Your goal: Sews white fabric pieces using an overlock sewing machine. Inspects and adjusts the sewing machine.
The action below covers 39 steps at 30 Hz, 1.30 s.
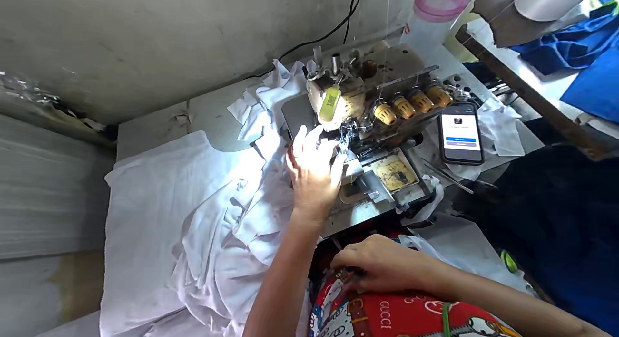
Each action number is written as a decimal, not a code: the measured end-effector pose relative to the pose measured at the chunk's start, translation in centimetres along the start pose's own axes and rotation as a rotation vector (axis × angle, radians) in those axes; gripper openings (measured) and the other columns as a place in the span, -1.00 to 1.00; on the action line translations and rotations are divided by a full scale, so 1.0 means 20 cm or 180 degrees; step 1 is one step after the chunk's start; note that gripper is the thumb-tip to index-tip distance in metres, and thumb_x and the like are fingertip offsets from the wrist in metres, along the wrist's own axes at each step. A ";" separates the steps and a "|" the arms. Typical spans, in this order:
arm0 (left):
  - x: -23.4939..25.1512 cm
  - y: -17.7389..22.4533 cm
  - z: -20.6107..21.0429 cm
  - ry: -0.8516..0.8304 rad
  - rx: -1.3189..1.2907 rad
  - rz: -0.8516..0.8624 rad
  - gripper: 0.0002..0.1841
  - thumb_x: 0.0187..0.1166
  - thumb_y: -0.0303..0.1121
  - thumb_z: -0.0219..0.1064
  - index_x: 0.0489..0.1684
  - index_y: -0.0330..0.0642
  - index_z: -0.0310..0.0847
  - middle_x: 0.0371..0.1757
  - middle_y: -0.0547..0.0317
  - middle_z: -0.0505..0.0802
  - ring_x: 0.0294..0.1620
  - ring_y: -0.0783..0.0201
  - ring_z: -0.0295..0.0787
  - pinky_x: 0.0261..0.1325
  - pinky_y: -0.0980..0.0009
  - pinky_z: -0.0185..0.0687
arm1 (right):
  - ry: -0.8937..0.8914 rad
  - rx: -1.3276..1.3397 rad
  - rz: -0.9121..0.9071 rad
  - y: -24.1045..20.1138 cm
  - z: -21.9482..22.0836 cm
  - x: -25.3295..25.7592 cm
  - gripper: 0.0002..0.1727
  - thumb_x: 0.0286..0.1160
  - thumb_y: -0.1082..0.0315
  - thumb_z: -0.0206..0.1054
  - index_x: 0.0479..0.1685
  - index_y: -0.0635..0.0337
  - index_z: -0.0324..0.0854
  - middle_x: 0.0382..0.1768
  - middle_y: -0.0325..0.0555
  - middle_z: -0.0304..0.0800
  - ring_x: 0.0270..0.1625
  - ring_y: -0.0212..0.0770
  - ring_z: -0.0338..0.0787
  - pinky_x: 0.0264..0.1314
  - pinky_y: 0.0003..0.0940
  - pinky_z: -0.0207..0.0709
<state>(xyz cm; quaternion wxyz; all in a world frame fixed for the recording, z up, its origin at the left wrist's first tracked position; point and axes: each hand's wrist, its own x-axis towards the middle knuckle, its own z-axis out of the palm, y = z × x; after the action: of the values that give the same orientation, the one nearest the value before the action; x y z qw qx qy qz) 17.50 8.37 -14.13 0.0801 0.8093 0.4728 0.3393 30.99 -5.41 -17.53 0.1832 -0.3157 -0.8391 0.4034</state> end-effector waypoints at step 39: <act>-0.10 -0.24 -0.26 -0.0081 -0.2427 -0.1063 -0.84 0.71 -0.49 0.16 0.13 -0.17 0.50 -0.16 0.44 0.81 -0.18 0.60 0.78 -0.04 0.57 0.74 | 0.2739 -0.1983 0.1030 0.48 -0.20 -0.57 -0.74 0.62 0.35 0.23 -0.12 0.25 0.84 -0.09 0.12 0.89 0.00 0.08 0.85 0.15 -0.05 0.67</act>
<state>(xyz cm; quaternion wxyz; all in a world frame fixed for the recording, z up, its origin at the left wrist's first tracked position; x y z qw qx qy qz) 10.27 8.34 -13.25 0.4339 0.6379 0.4370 0.4624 45.25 -6.28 -23.38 0.3430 -0.6161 -0.7091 -0.0061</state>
